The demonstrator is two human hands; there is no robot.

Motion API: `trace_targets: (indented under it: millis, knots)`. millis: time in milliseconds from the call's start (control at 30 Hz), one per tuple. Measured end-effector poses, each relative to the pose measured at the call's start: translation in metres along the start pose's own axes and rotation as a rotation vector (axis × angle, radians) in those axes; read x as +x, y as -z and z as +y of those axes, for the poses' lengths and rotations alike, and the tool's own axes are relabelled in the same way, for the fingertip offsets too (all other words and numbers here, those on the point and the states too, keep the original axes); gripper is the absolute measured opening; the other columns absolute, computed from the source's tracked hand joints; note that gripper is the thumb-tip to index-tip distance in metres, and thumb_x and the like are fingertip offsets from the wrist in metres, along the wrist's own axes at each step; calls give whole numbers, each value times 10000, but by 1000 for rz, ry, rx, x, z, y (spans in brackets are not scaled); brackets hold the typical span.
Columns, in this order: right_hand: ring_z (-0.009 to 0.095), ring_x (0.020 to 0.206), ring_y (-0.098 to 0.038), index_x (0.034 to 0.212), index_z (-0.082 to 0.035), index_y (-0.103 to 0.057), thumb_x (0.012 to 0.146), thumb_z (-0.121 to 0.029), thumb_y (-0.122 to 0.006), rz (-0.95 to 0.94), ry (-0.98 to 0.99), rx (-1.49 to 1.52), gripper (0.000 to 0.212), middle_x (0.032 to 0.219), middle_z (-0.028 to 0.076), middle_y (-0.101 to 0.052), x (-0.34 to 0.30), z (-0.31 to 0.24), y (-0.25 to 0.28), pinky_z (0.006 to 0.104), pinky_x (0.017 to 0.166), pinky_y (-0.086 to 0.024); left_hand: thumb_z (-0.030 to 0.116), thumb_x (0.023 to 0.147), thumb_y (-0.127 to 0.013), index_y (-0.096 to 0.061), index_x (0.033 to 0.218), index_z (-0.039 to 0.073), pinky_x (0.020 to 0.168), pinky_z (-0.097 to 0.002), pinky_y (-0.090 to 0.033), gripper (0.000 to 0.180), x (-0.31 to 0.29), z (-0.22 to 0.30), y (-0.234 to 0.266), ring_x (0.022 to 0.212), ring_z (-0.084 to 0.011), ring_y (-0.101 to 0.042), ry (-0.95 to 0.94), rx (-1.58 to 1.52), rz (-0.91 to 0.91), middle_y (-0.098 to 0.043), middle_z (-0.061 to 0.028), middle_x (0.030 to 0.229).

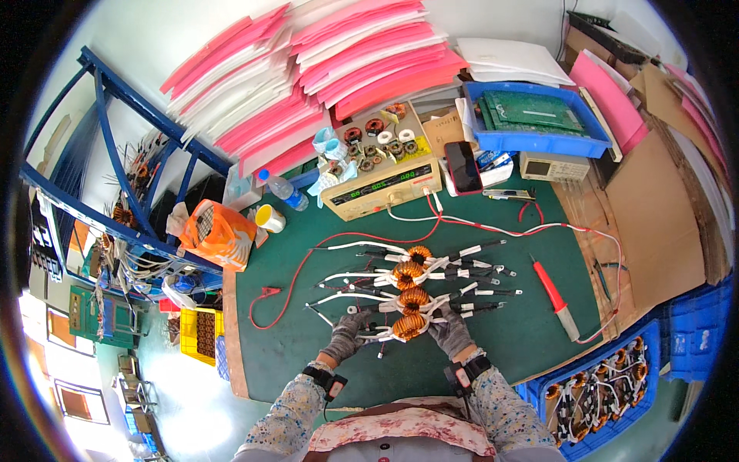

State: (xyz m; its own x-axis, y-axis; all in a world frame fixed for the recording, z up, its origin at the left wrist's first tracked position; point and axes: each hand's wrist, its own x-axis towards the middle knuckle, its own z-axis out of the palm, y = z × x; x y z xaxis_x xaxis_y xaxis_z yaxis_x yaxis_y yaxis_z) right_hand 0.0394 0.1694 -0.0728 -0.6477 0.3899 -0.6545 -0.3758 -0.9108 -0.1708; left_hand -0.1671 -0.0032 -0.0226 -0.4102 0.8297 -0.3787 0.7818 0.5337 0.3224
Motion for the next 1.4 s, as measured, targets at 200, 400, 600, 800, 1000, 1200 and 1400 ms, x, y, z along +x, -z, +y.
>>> trace_targets:
  millis: [200, 400, 600, 800, 1000, 1200, 1400]
  knots:
    - [222, 880, -590, 945, -68, -583, 821, -197, -608, 137, 108, 229, 180, 936, 64, -614, 2, 11, 22, 401, 757, -520, 186, 674, -679, -363, 1292, 197, 917, -434, -374, 695, 0, -9, -4, 1087, -336, -457, -54, -158, 51, -511, -137, 1150]
    - [196, 763, -620, 912, -76, -587, 818, -248, -612, 202, 178, 384, 198, 826, 42, -630, 8, 12, 17, 373, 648, -556, 176, 680, -662, -378, 1280, 150, 897, -403, -400, 665, -11, -72, -4, 1052, -341, -478, -189, -290, 144, -554, -119, 1100]
    - [179, 827, -609, 940, -75, -583, 834, -286, -592, 165, 286, -12, 237, 900, 46, -625, -7, 23, 19, 345, 683, -525, 270, 655, -690, -398, 1259, 122, 931, -444, -347, 688, -28, -90, -4, 1075, -359, -423, -68, -42, 194, -482, -160, 1170]
    - [159, 1005, -531, 1108, -120, -498, 848, -254, -539, 109, 245, -335, 295, 1080, 59, -566, -63, 67, 48, 306, 879, -426, 332, 652, -681, -406, 1265, 169, 960, -473, -275, 691, -44, -20, 15, 1130, -348, -352, -320, -179, 230, -389, -130, 1240]
    - [237, 559, -531, 827, -114, -624, 706, -170, -621, 341, 33, -1784, 133, 728, 102, -599, -119, 99, 141, 348, 563, -476, 303, 832, -533, -458, 1214, 115, 940, -425, -314, 433, -34, 55, -33, 1072, -321, -426, -987, -231, -224, -481, -156, 1155]
    - [272, 768, -589, 918, -85, -614, 727, -251, -644, 663, 1283, -1551, 255, 850, 55, -629, -213, 133, 289, 359, 725, -478, 253, 821, -568, -568, 1084, 72, 808, -370, -453, 318, -43, 123, -91, 924, -295, -573, -961, -453, -755, -598, -153, 1019]
    - [194, 747, -586, 921, -53, -597, 747, -231, -608, 1037, 988, -331, 249, 796, 69, -618, -345, 185, 332, 313, 706, -462, 299, 856, -560, -555, 1080, 58, 731, -304, -452, 329, -85, 244, -146, 874, -191, -549, -1180, -270, -1041, -588, -90, 967]
